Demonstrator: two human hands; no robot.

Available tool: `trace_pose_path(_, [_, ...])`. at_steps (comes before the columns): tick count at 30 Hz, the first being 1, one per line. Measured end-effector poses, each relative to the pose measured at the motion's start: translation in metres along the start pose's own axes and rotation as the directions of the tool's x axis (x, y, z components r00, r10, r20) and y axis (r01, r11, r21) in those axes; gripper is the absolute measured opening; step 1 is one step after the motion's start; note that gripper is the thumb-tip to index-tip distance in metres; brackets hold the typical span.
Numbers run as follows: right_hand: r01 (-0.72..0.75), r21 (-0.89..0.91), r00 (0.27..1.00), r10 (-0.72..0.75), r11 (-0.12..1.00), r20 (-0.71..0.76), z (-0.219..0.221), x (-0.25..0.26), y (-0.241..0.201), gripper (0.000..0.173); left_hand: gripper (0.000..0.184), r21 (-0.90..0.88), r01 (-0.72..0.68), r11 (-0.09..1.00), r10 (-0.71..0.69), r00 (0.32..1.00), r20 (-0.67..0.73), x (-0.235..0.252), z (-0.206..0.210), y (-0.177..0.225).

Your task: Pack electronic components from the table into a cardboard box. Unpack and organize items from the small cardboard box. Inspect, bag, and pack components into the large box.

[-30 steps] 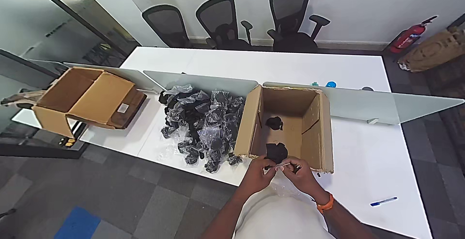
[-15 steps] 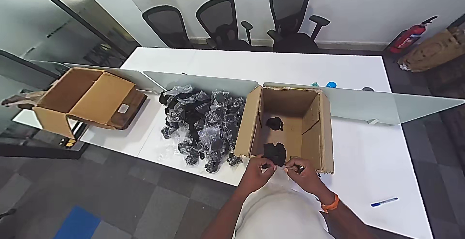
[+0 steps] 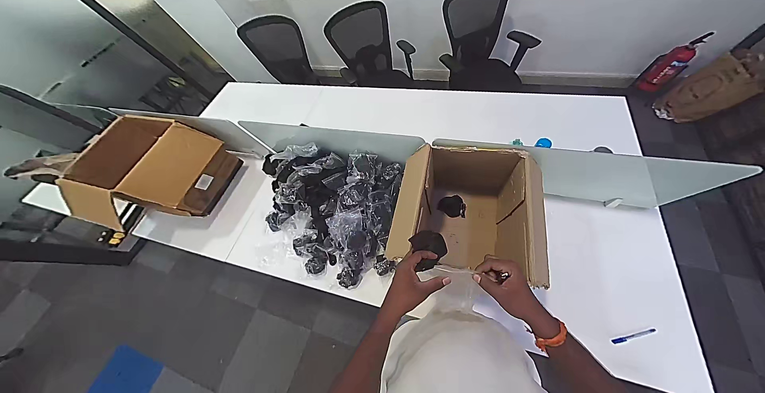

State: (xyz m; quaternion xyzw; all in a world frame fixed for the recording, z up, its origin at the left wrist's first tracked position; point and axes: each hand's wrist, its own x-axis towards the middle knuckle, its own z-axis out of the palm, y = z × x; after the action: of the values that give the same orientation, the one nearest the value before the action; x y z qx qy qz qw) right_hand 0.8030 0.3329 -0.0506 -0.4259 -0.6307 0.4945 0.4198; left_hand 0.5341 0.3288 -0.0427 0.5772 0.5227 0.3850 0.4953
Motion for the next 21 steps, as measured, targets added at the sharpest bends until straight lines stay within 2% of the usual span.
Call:
trace_pose_path(2, [-0.004,0.018,1.0,0.004,1.0,0.006,0.003,-0.001,0.001,0.011,0.045,-0.063,-0.051,0.997,0.053,0.998,0.027,-0.003,0.001,-0.002])
trace_pose_path(4, [-0.017,0.03,1.0,0.017,0.999,0.022,0.008,-0.002,0.001,0.01,0.024,-0.132,-0.129,0.983,0.138,0.989,0.058,-0.005,0.004,0.0])
trace_pose_path(6, [-0.022,0.024,0.999,0.021,0.999,0.044,0.01,-0.003,0.002,0.01,0.012,-0.119,-0.17,0.978,0.179,0.982,0.065,-0.006,0.009,0.001])
trace_pose_path(7, [-0.018,-0.014,0.998,0.019,1.0,0.053,0.01,-0.003,0.002,0.01,0.012,-0.09,-0.182,0.979,0.188,0.979,0.072,-0.006,0.01,0.001])
trace_pose_path(9, [-0.002,-0.204,0.997,0.018,0.979,0.075,0.007,-0.004,0.001,0.013,0.013,-0.029,-0.194,0.98,0.196,0.976,0.096,-0.005,0.01,-0.002])
trace_pose_path(12, [0.07,-0.45,0.994,-0.023,0.89,0.109,0.007,-0.005,-0.007,0.023,0.016,0.055,-0.211,0.976,0.201,0.968,0.148,-0.005,0.013,-0.003])
trace_pose_path(16, [0.163,-0.516,0.983,-0.093,0.841,0.159,0.016,0.0,-0.013,0.018,0.017,0.115,-0.218,0.969,0.194,0.963,0.187,-0.004,0.022,0.001])
trace_pose_path(21, [0.175,-0.533,0.98,-0.097,0.828,0.172,0.019,0.001,-0.017,0.013,0.018,0.172,-0.241,0.955,0.21,0.961,0.182,-0.002,0.029,0.003])
